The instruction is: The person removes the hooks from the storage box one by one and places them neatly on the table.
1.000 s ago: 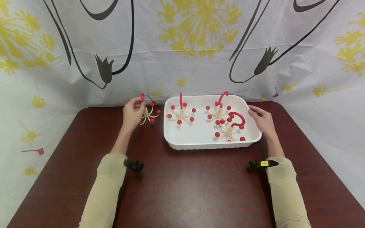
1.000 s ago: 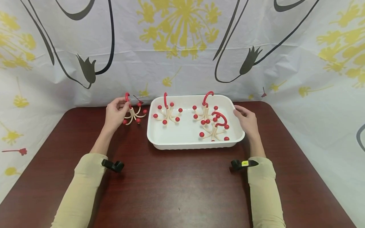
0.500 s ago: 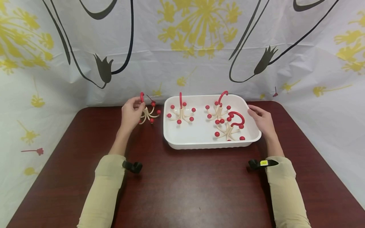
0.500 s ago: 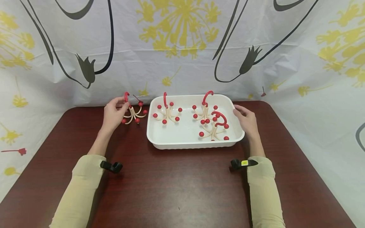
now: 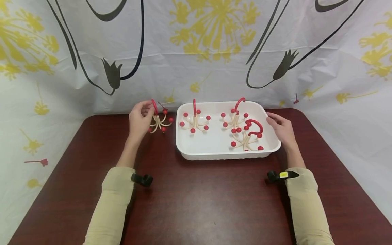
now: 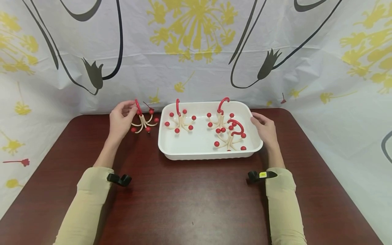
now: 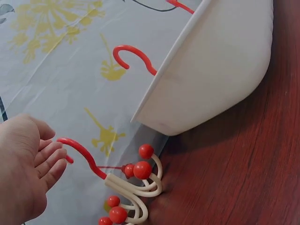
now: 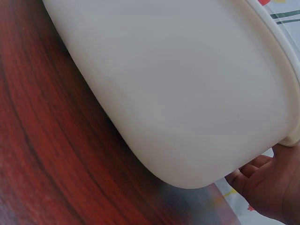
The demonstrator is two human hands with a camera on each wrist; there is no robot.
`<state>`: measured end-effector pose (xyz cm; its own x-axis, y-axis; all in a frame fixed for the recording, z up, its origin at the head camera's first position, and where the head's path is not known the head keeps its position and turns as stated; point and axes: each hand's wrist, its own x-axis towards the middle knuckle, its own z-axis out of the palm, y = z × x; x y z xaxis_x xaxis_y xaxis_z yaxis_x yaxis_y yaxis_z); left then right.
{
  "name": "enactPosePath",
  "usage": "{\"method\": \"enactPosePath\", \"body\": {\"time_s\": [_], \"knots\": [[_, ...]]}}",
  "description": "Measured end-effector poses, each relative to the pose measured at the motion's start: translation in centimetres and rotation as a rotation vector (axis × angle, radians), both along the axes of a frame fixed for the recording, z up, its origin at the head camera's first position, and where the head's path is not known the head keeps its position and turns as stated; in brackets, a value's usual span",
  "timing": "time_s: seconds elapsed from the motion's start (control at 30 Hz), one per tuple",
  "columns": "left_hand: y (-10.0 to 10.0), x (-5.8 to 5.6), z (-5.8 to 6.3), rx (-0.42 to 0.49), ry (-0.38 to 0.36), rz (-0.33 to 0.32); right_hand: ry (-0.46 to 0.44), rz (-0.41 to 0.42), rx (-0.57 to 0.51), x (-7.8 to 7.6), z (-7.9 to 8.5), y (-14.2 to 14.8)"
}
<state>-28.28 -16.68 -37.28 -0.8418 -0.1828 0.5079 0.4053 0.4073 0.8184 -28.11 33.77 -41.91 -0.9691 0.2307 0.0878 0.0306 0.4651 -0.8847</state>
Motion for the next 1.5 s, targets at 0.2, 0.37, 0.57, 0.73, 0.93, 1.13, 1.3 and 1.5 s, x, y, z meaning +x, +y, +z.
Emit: {"method": "enactPosePath", "body": {"time_s": [0.2, 0.37, 0.57, 0.73, 0.93, 1.13, 1.3, 1.5], "knots": [[1.0, 0.2, 0.1, 0.056, 0.029, -0.024, 0.006, 0.007, -0.006, 0.0, 0.0, 0.1], [2.1, 0.6, 0.5, 0.072, 0.018, -0.033, 0.010, 0.011, -0.012, 0.0, 0.0, 0.0], [2.8, 0.1, -0.2, 0.062, 0.006, -0.060, 0.014, 0.011, -0.016, 0.0, 0.1, 0.0], [3.8, 0.1, -0.4, 0.067, -0.014, -0.085, 0.015, 0.009, -0.018, 0.0, 0.2, -0.1], [5.0, 0.1, -0.5, 0.064, -0.056, -0.116, 0.012, 0.012, -0.007, 0.0, 0.1, 0.0], [6.4, -0.2, -0.7, 0.077, -0.079, -0.142, 0.011, 0.014, -0.005, 0.0, 0.1, 0.0], [7.5, -0.1, -0.7, 0.080, -0.112, -0.183, 0.008, 0.010, -0.005, 0.0, 0.1, 0.0], [8.8, -0.1, -0.7, 0.079, -0.124, -0.230, 0.008, -0.003, -0.011, 0.0, 0.0, 0.0]]}}
